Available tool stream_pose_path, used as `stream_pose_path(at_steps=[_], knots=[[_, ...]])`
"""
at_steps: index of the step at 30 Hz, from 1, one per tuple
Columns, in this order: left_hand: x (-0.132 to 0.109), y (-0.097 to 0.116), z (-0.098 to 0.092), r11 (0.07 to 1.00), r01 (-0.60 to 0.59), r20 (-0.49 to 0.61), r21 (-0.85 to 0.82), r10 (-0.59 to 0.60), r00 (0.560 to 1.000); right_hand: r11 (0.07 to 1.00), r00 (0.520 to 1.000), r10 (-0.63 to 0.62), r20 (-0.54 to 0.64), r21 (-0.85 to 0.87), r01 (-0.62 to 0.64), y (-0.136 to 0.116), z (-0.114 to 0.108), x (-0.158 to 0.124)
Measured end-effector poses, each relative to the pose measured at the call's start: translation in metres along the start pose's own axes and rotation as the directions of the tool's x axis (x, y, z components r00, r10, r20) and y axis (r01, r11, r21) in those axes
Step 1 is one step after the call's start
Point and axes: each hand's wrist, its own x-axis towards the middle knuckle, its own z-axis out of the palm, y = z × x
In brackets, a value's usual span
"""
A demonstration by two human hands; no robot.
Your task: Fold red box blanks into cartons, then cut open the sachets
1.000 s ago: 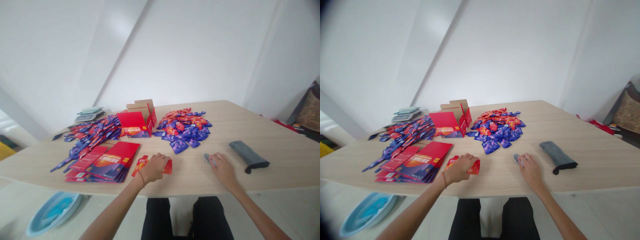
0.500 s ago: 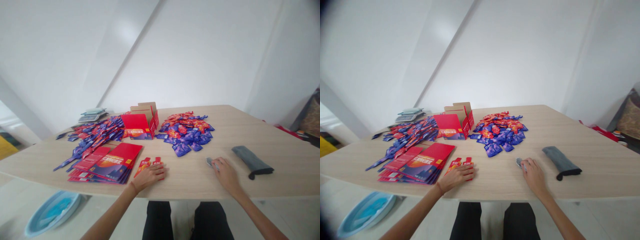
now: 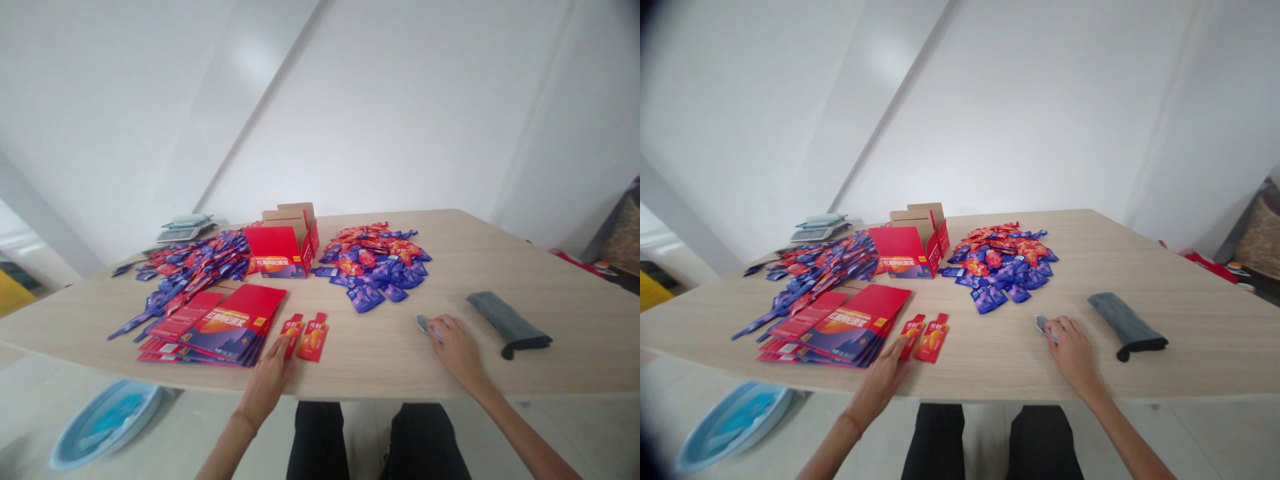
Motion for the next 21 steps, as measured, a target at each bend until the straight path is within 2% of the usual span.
stream_pose_path(at_steps=[4,10,14,17,21], knots=[[0.012,-0.004,0.014,0.997,-0.079,-0.079,-0.024,0.077,0.994,1.0,1.0,-0.004,-0.002,-0.009,0.004,0.001,0.001,-0.001],[0.07,-0.018,0.026,0.994,-0.099,0.01,-0.043,0.1,0.995,1.0,1.0,-0.007,-0.008,0.0,0.007,0.001,0.0,-0.001],[0.103,-0.033,0.033,0.991,-0.117,0.026,-0.061,0.118,0.993,1.0,1.0,-0.006,-0.008,0.022,0.006,0.0,0.0,0.0],[0.107,-0.035,0.033,0.987,-0.14,0.014,-0.075,0.142,0.99,1.0,1.0,0.001,-0.013,0.026,-0.001,-0.001,0.0,-0.001],[0.083,-0.024,0.02,0.97,-0.23,0.035,-0.078,0.233,0.972,1.0,1.0,0.012,-0.009,0.003,-0.012,0.0,0.002,-0.001]])
